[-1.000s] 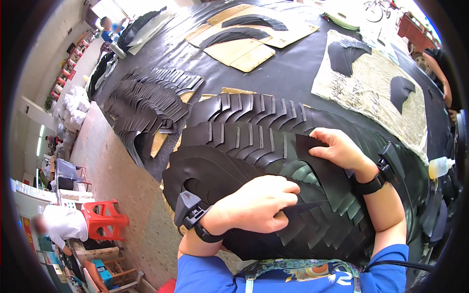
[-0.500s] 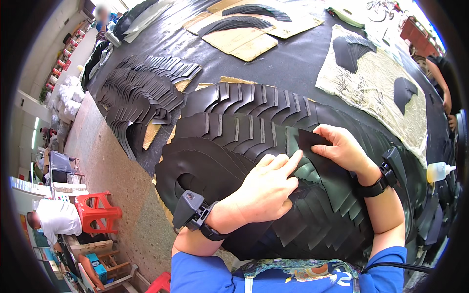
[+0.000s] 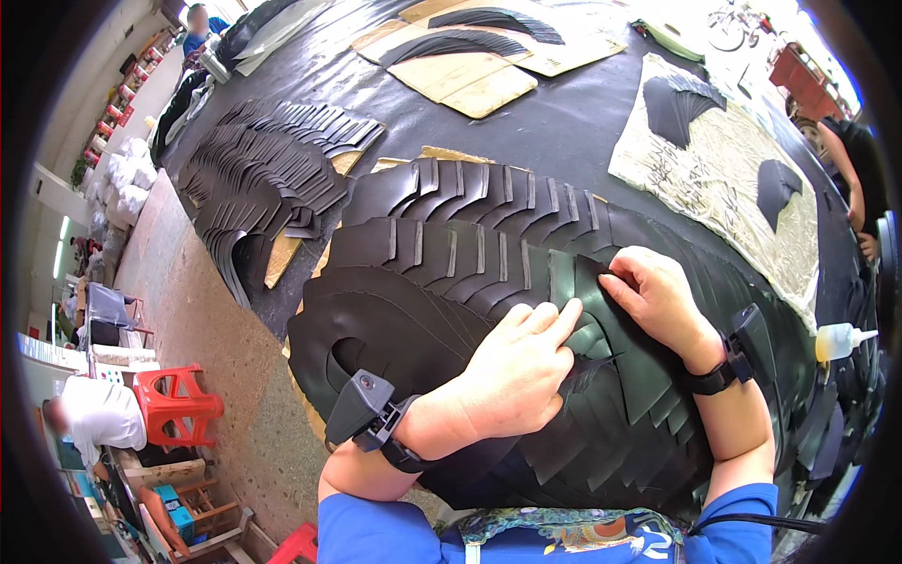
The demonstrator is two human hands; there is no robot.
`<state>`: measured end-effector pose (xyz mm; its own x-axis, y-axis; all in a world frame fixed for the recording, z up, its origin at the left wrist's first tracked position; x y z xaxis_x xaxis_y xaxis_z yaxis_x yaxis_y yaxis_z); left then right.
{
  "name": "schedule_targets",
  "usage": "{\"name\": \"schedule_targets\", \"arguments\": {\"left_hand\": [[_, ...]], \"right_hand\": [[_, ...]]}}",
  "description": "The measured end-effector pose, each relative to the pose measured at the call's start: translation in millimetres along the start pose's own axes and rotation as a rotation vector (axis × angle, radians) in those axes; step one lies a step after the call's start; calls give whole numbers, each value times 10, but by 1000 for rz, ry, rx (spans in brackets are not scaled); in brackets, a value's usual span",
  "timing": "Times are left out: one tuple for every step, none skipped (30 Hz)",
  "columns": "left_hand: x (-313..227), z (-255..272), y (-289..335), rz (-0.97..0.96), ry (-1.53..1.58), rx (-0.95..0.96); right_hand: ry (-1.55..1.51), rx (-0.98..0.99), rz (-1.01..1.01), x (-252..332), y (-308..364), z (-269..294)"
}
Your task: The person is manually stacking and organizing pre-cut leather or synthetic shoe upper components at a workbench.
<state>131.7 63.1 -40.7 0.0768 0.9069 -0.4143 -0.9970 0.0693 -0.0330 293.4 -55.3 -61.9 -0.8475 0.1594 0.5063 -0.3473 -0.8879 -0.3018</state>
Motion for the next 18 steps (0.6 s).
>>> {"name": "schedule_targets", "arguments": {"left_hand": [[11, 0, 3, -1, 5, -1], [18, -9, 2, -9, 7, -1], [25, -13, 2, -8, 15, 1], [31, -13, -4, -8, 23, 4], [28, -13, -3, -12, 23, 6], [24, -9, -4, -5, 36, 10], [22, -3, -7, 3, 48, 15], [17, 0, -12, -1, 46, 18], [14, 4, -18, -1, 49, 21], [12, 9, -23, 0, 51, 24], [11, 13, -20, -2, 47, 27], [17, 15, -17, -3, 52, 23], [24, 17, -14, -4, 57, 17], [37, 8, -16, -8, 51, 19], [54, 0, -17, -23, 74, -6], [63, 7, -13, -37, 96, -32], [68, 21, -4, -38, 88, -33], [69, 50, 11, -74, 107, -99]], "right_hand": [[-4, -3, 6, 3, -11, -15], [-5, -5, 10, -1, -11, -25], [0, -8, 4, -6, -12, -32], [6, -8, 18, -10, -15, -39], [8, -6, 34, -15, -13, -50], [9, 5, 36, -27, -11, -58], [9, 1, 32, -41, -10, -62], [25, 2, 54, -54, -9, -66], [39, 3, 76, -58, -8, -66], [38, -2, 73, -38, -15, -53], [21, 48, -6, 0, -26, -37], [3, 97, -83, 29, -36, -34], [0, 93, -83, 53, -48, -41], [166, -5, 98, 92, -58, -35], [332, -104, 278, 125, -59, -32], [328, -26, 319, 77, -26, -65], [327, -34, 322, 79, -17, -67], [358, 8, 351, 95, -12, -69]]}}
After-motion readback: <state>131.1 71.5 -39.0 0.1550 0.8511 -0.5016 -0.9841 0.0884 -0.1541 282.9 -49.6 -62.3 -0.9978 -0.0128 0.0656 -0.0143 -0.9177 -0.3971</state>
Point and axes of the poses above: each hand's wrist, its own y-axis away from the middle knuckle, its own z-axis out of the back of the hand, x = y × z, the point moved 1 cm from there along -y, towards the middle knuckle, and after that the axes turned 7 degrees about z, right-handed, at the moved point
